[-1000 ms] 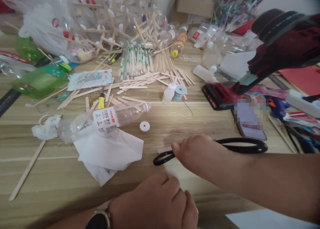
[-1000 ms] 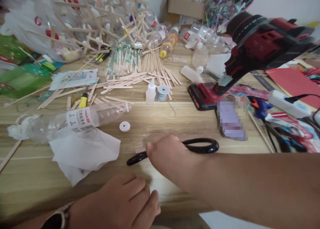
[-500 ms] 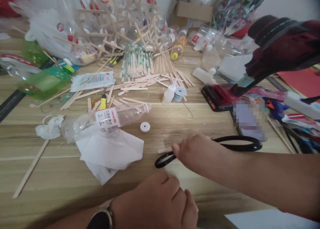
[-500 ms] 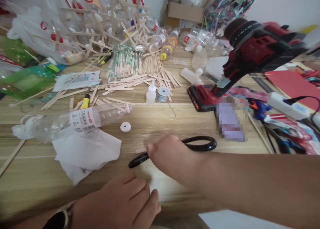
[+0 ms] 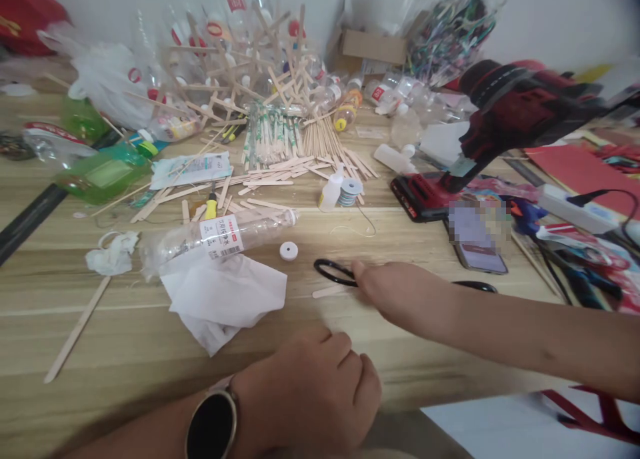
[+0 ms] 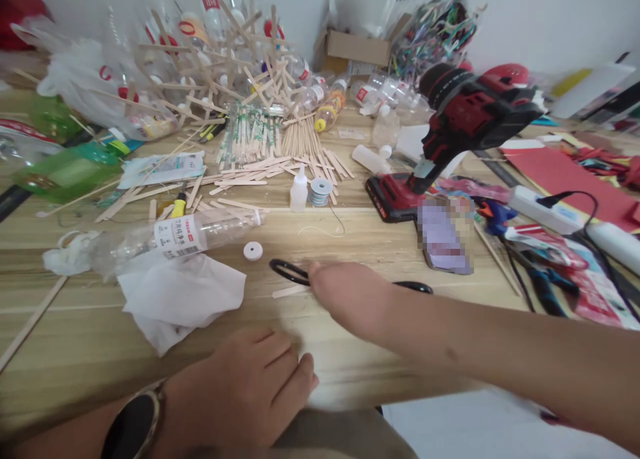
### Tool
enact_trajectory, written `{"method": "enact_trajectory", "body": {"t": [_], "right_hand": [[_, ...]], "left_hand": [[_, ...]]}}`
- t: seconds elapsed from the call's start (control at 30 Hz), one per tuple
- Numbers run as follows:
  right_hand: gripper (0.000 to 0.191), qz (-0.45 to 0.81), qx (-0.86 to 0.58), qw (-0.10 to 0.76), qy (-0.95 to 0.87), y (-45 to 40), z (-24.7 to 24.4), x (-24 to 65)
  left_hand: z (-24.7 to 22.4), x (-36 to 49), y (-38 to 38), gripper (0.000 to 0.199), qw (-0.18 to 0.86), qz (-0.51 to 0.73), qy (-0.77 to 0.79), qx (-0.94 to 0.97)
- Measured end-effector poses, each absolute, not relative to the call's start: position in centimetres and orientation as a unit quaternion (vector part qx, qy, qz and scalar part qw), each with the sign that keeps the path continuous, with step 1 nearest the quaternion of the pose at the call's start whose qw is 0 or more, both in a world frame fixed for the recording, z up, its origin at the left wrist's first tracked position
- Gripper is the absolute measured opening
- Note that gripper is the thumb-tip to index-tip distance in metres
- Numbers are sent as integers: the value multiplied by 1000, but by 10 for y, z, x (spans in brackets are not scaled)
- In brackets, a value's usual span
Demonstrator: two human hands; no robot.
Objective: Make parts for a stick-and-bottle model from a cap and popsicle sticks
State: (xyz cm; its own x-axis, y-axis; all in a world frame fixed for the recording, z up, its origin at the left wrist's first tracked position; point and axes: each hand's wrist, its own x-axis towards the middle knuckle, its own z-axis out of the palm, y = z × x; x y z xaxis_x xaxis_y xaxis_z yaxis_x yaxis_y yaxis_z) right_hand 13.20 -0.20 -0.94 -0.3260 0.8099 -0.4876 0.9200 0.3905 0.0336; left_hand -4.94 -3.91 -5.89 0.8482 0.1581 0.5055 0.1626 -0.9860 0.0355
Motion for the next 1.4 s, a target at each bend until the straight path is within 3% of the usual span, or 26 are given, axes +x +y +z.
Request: {"method": "enact_trajectory", "body": {"t": [0.2,0.37,0.5,0.6,0.67,0.83,1.0,1.07,1.13,1.23,1.3,1.4], "right_hand": [[22,-108,539,166,819,-7,-14,153],[17,-59,543,137,827,-11,-5,156],[12,4,507,102,856,-14,-3,154],[22,87,452,11,888,-17,-9,150],[27,113,444,-65,887,-17,-16,147],[18,62,524,-191,828,-9,-27,138],[16,-345,537,-283,715,1,-25,129],[16,-284,541,-291,736,2,-32,130],[18,-104,539,-284,786,0,-42,134],[25,28,500,-269,823,-5,-52,138],[24,10,511,-275,814,-7,-52,137],[14,-212,557,-301,744,-8,-47,133]], "left_hand": [[-45,-57,-23,28,33,-302,-242,-921],[-33,-61,-7,21,-1,-207,-428,-880],[-26,-57,-1,30,-164,-135,-446,-869],[-22,-50,1,34,-307,-100,-448,-833],[-22,-45,0,31,-338,-121,-452,-817],[-34,-35,-2,32,-233,-149,-494,-824],[-52,-34,0,29,-55,-256,-446,-856],[-55,-35,1,29,-39,-262,-440,-858],[-55,-35,2,29,-60,-255,-443,-857],[-53,-34,2,29,-118,-246,-439,-856],[-54,-34,2,29,-129,-247,-436,-856],[-56,-34,0,27,-129,-251,-430,-858]]}}
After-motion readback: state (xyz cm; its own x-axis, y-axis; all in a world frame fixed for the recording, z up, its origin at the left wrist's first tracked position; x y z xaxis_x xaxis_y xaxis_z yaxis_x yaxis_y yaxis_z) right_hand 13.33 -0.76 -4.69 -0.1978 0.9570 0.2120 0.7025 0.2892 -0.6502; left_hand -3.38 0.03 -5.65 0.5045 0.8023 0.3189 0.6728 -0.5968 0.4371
